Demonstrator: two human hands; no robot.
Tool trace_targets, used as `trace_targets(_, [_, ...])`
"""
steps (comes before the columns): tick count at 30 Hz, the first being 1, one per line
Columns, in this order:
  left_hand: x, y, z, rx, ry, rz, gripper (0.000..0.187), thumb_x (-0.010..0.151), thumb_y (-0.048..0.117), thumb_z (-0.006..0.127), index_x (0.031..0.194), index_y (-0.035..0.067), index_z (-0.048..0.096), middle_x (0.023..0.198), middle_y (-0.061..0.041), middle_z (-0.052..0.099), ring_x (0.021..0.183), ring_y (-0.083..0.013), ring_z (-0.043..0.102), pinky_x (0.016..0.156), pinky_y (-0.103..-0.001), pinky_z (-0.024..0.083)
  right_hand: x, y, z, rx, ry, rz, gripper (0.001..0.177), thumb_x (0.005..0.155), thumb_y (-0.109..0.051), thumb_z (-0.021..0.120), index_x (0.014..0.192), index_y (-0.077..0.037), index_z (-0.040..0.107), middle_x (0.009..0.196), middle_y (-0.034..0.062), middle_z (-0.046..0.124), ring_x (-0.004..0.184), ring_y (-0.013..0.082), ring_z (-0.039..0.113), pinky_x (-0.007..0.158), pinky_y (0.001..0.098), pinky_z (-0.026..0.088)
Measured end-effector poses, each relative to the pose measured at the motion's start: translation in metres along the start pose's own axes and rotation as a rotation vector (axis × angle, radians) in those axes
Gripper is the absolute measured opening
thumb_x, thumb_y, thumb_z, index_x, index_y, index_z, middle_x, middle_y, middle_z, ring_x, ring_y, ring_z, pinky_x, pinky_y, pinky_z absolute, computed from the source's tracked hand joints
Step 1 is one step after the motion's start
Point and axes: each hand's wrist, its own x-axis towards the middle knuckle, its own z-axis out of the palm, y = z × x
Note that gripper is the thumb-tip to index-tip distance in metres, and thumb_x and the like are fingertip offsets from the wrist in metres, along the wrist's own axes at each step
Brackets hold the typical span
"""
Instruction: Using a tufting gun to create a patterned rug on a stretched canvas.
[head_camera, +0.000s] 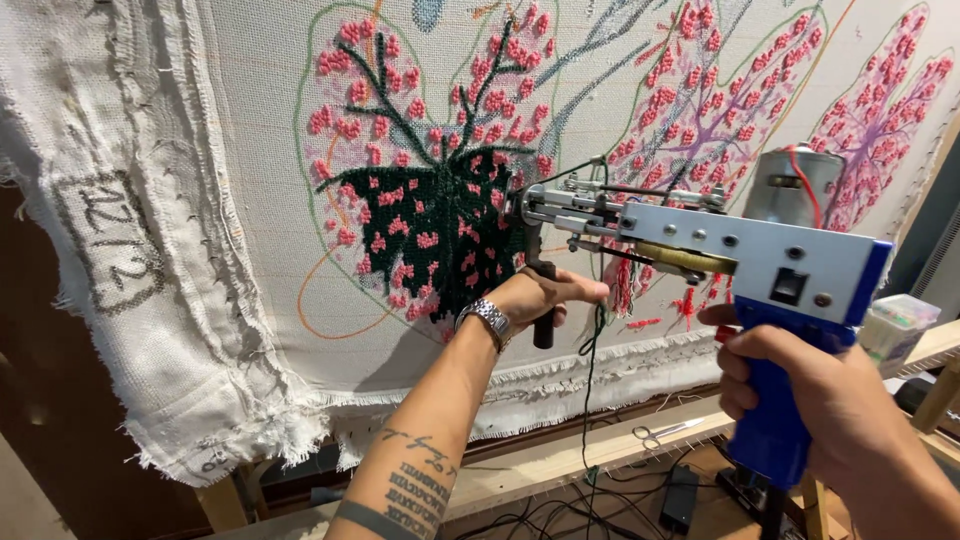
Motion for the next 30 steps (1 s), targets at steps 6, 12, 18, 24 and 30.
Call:
trace_targets(6, [-0.003, 0.007, -0.018, -0.044, 0.099, -0.051, 0.045, 0.077, 0.046, 0.082, 0.099, 0.007, 0.08, 0.099, 0.0, 0.081, 0.047, -0.0056, 0.042, 0.043, -0.024, 0.042, -0.01, -0.017, 0.063, -0.008, 0.085, 0.021, 0.027, 0.083, -0.009, 0.063, 0.106, 0.004, 0.068, 0.067, 0.0064, 0.051, 0.054, 0.0187, 0.048, 0.051, 0.0339, 0.041])
trace_targets(12, [-0.003, 0.004, -0.031, 0.008, 0.11, -0.066, 0.055, 0.074, 0.05, 0.082, 0.107, 0.007, 0.078, 0.098, -0.002, 0.081, 0.045, -0.0054, 0.044, 0.043, -0.024, 0.042, -0.01, -0.004, 0.072, 0.099, 0.087, 0.024, 0.022, 0.083, -0.007, 0.064, 0.104, 0.001, 0.065, 0.07, 0.0057, 0.053, 0.057, 0.0173, 0.049, 0.051, 0.0335, 0.041])
trace_targets(18, [0.0, 0.005, -0.037, 0.04, 0.101, -0.13, 0.062, 0.074, 0.053, 0.08, 0.117, 0.009, 0.074, 0.098, -0.001, 0.08, 0.043, -0.0064, 0.041, 0.042, -0.024, 0.039, -0.013, 0.0, 0.076, 0.138, 0.106, 0.05, 0.021, 0.085, -0.008, 0.063, 0.103, 0.002, 0.065, 0.069, 0.0058, 0.051, 0.056, 0.0182, 0.048, 0.051, 0.0357, 0.042])
trace_targets(24, [0.007, 0.008, -0.038, 0.048, 0.085, -0.095, 0.062, 0.078, 0.052, 0.077, 0.123, 0.01, 0.073, 0.104, 0.0, 0.081, 0.044, -0.0066, 0.038, 0.043, -0.025, 0.038, -0.012, 0.0, 0.077, 0.163, 0.103, 0.029, 0.021, 0.086, -0.009, 0.063, 0.104, 0.001, 0.065, 0.07, 0.0058, 0.052, 0.057, 0.0181, 0.049, 0.052, 0.0358, 0.043])
trace_targets(30, [0.008, 0.019, -0.037, 0.075, 0.086, -0.102, 0.062, 0.079, 0.052, 0.075, 0.13, 0.017, 0.069, 0.106, 0.001, 0.079, 0.045, -0.0066, 0.04, 0.044, -0.025, 0.039, 0.002, 0.017, 0.059, 0.185, 0.048, -0.044, 0.024, 0.091, -0.007, 0.065, 0.112, 0.005, 0.067, 0.075, 0.0082, 0.055, 0.061, 0.0202, 0.052, 0.054, 0.0383, 0.046])
